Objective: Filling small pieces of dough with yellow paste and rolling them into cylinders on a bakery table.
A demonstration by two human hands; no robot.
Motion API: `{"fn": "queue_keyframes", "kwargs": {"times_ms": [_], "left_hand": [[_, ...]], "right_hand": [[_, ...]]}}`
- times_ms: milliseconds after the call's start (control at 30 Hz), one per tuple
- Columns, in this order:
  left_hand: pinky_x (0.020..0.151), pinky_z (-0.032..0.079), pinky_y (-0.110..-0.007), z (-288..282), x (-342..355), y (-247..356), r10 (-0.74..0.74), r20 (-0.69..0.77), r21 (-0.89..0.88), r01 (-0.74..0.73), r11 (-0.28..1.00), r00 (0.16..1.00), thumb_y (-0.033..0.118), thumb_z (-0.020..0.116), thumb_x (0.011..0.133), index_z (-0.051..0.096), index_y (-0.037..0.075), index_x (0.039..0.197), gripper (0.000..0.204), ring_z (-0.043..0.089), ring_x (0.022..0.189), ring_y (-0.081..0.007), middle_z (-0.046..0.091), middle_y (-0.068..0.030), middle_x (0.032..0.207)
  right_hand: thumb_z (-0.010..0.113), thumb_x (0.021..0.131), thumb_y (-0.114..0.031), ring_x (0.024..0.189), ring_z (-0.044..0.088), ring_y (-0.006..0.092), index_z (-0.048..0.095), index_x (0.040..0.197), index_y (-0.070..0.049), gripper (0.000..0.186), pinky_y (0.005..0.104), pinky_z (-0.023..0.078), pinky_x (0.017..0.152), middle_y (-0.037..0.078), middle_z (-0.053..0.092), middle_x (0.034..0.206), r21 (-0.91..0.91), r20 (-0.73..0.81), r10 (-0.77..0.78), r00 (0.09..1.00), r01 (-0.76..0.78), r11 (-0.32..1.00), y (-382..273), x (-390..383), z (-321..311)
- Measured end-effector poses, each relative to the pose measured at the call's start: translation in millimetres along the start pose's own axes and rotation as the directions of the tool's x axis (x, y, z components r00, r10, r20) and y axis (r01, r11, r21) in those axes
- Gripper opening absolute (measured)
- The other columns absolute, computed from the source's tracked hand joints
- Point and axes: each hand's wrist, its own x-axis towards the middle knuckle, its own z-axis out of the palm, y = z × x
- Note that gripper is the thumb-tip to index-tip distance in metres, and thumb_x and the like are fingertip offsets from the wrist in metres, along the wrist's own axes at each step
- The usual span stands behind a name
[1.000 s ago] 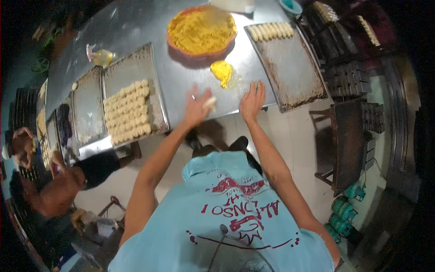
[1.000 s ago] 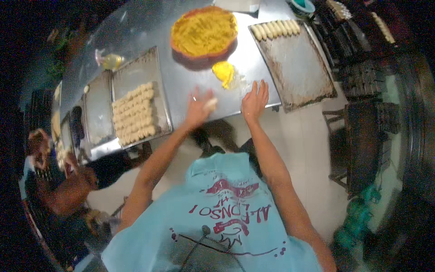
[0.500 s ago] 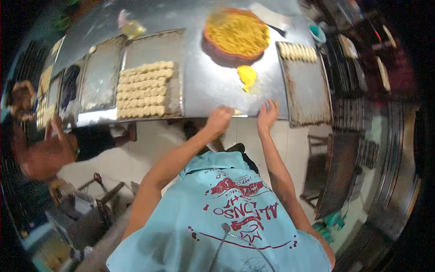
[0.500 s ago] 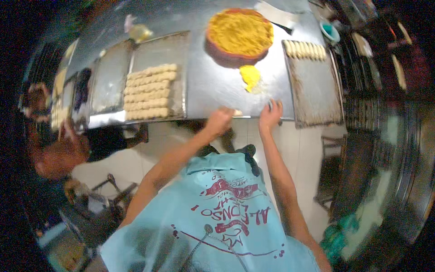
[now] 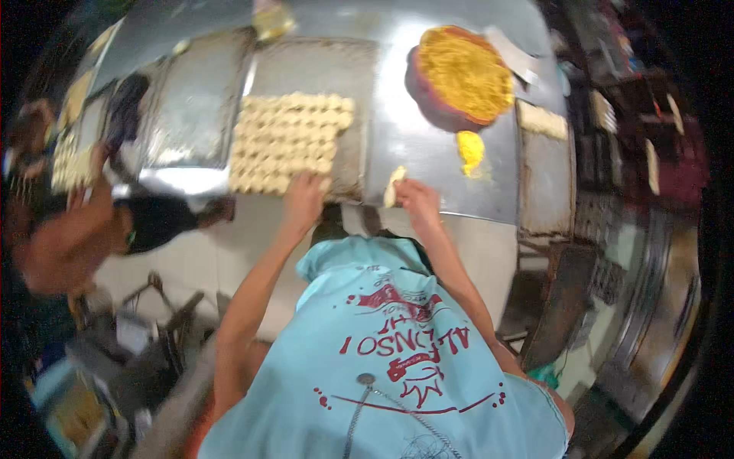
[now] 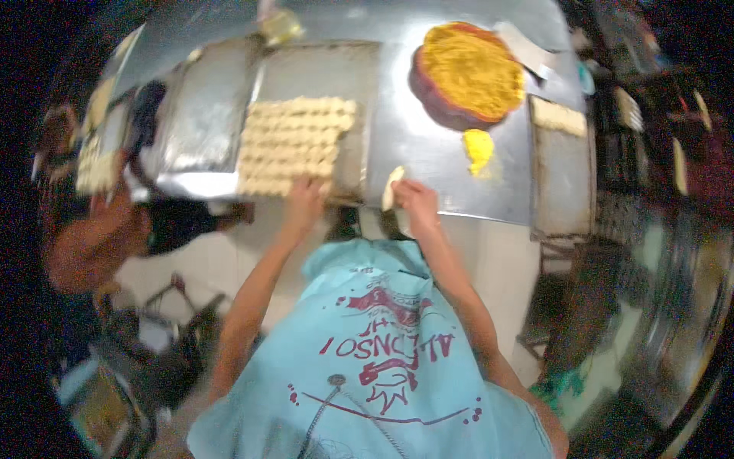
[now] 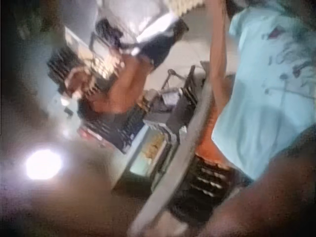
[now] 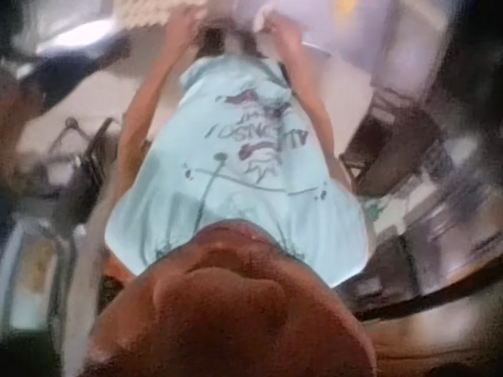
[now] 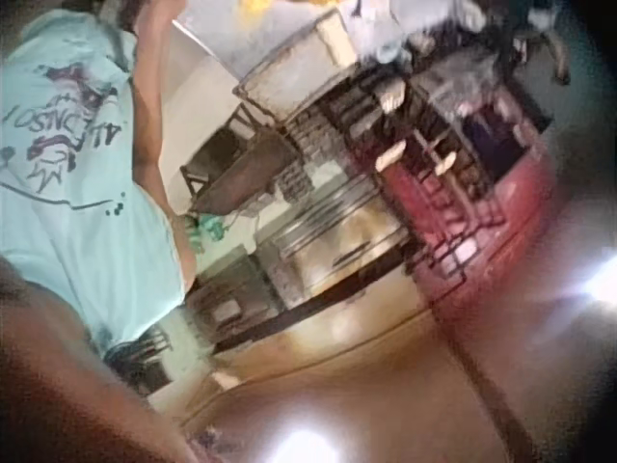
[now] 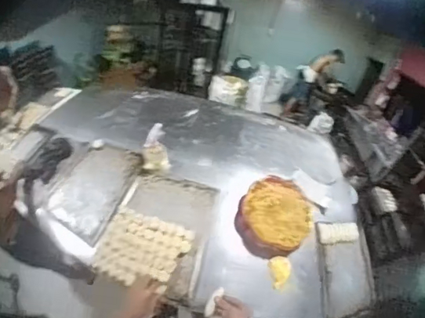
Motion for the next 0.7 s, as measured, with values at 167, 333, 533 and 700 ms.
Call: {"fn": "queue_keyframes", "kwargs": {"times_ms": [167,333,533,700], "left_hand": [[0.078,0.053,-0.036,-20.8,47.0,81.3,-0.028,0.224,-0.503,0.14,0.853,0.974,0.0,0.065,0.084,0.066,-0.001,0.104,0.019,0.063,0.09,-0.028,0.061,-0.012,0.096],[0.076,0.055,-0.031,31.6,80.0,134.2,-0.162,0.548,-0.628,0.532,0.568,0.821,0.004,0.067,0.091,0.064,-0.003,0.104,0.015,0.066,0.088,-0.0165,0.066,-0.0081,0.094],[0.076,0.057,-0.029,93.3,104.8,194.0,-0.11,0.587,-0.648,0.547,0.53,0.802,0.002,0.065,0.093,0.061,-0.005,0.105,0.015,0.065,0.085,-0.0147,0.065,-0.009,0.096],[0.078,0.058,-0.03,109.4,115.3,234.3,-0.265,0.534,-0.598,0.58,0.553,0.803,0.0,0.062,0.093,0.06,-0.005,0.109,0.016,0.065,0.086,-0.0161,0.064,-0.0105,0.097]], "right_hand": [[0.078,0.084,-0.013,0.084,0.068,0.0197,0.067,0.111,0.01,0.037,0.0304,0.054,0.074,0.012,0.071,0.097,0.168,-0.271,0.06,0.961,-0.014,0.986,10.2,-14.9,-55.4],[0.079,0.082,-0.011,0.081,0.068,0.0217,0.067,0.109,0.011,0.038,0.0337,0.056,0.073,0.014,0.071,0.093,0.213,-0.432,0.023,0.901,0.077,0.974,-36.0,-6.6,-146.5],[0.079,0.081,-0.009,0.079,0.066,0.0141,0.071,0.11,0.004,0.034,0.0304,0.052,0.07,0.009,0.073,0.093,-0.343,-0.664,-0.466,0.585,0.316,0.885,-185.1,52.2,-325.1],[0.082,0.072,-0.018,0.071,0.07,0.0238,0.076,0.097,0.001,0.032,0.0348,0.054,0.069,0.017,0.074,0.081,-0.616,-0.606,-0.685,0.403,0.307,0.726,-308.9,159.6,-453.6]]}}
